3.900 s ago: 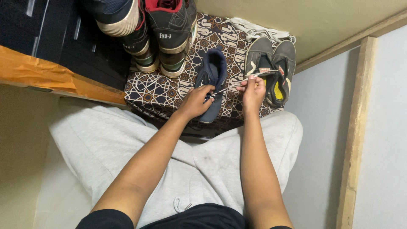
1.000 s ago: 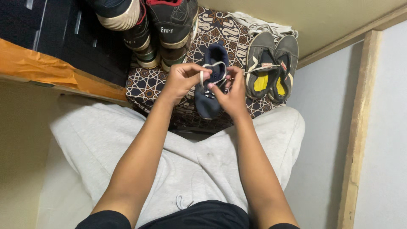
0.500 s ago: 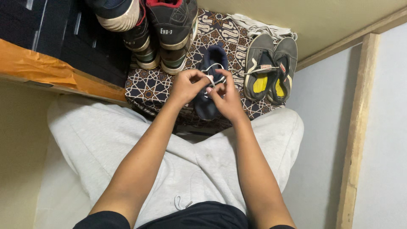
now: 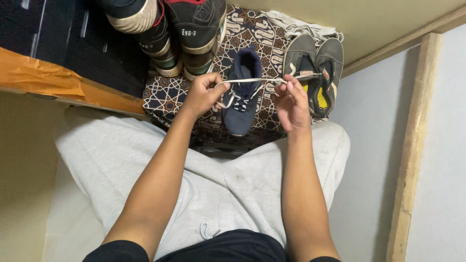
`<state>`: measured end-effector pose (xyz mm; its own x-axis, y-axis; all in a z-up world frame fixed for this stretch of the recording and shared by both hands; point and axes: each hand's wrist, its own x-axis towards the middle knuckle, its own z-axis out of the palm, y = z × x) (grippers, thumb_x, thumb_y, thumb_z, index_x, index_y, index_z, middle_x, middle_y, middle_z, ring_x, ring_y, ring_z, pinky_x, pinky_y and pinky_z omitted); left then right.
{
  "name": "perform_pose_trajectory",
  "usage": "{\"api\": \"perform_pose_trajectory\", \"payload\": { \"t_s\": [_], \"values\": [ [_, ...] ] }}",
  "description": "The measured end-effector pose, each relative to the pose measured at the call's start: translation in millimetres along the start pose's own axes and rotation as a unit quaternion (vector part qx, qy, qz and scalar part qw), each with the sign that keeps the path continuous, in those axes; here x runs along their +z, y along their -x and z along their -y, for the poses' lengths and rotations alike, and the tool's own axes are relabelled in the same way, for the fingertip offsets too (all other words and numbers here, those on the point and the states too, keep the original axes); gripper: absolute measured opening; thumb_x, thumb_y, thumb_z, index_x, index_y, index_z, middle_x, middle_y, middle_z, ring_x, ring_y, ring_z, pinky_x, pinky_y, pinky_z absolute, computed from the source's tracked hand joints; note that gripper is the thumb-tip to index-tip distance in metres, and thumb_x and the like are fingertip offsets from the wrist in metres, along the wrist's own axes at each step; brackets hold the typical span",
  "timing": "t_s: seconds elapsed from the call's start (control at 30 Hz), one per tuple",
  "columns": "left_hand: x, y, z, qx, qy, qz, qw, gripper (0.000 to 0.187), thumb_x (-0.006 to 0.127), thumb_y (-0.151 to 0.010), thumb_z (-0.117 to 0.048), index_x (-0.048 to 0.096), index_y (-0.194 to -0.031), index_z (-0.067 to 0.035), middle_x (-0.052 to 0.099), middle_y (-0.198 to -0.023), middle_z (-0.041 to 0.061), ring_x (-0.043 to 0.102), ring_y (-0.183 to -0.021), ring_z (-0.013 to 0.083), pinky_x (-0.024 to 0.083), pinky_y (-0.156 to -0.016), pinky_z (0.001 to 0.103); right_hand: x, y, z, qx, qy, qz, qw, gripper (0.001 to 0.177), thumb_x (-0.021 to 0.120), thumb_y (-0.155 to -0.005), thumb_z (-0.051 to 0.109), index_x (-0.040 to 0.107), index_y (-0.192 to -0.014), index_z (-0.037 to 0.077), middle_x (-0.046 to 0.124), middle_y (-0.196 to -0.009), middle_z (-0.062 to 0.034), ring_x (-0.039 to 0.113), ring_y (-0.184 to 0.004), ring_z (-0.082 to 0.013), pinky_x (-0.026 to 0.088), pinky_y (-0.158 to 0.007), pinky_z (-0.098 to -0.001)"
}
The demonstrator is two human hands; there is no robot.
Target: The person unlaces a blue sneaker, then relaces it by threading the laces through the eyelets and tying a knot. The person then picks up a gray sneaker and begins to unlace it.
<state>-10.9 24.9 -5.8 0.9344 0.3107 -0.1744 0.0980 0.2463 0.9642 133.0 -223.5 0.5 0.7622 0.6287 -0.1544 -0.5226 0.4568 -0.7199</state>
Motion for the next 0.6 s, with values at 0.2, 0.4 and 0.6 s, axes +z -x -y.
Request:
{"api": "perform_pose_trajectory", "payload": {
  "t_s": [0.2, 0.4, 0.6],
  "values": [
    [-18, 3, -11, -0.144, -0.087, 0.074, 0.983, 0.022, 0.071, -0.094, -0.027, 0.068, -0.082, -0.008, 0.052, -0.057, -0.005, 0.047, -0.046, 0.0047, 0.038, -0.041, 0.026, 21, 2, 3, 0.013, 0.001, 0.007, 1.0, 0.028, 0.068, -0.1, 0.017, 0.062, -0.125, 0.009, 0.069, -0.1, -0.0002, 0.064, -0.101, -0.0183, 0.051, -0.093, -0.0374],
    [-12, 10, -9, -0.162, -0.183, 0.187, 0.952, 0.039, 0.083, -0.082, -0.036, 0.067, -0.101, -0.006, 0.06, -0.07, -0.001, 0.054, -0.058, 0.0104, 0.041, -0.049, 0.029, 30, 1, -4, 0.067, 0.132, 0.0, 0.989, 0.045, 0.065, -0.099, 0.018, 0.06, -0.141, 0.005, 0.074, -0.118, -0.0017, 0.066, -0.097, -0.0118, 0.051, -0.087, -0.0289],
    [9, 12, -15, 0.084, -0.551, 0.048, 0.829, 0.079, 0.098, -0.057, -0.037, 0.065, -0.123, -0.009, 0.062, -0.125, 0.018, 0.053, -0.118, 0.0397, 0.041, -0.094, 0.053, 40, -5, -41, 0.113, 0.223, -0.041, 0.967, 0.028, 0.067, -0.098, 0.016, 0.073, -0.124, 0.006, 0.075, -0.096, -0.0003, 0.062, -0.078, -0.0058, 0.053, -0.072, -0.0232]
  ]
}}
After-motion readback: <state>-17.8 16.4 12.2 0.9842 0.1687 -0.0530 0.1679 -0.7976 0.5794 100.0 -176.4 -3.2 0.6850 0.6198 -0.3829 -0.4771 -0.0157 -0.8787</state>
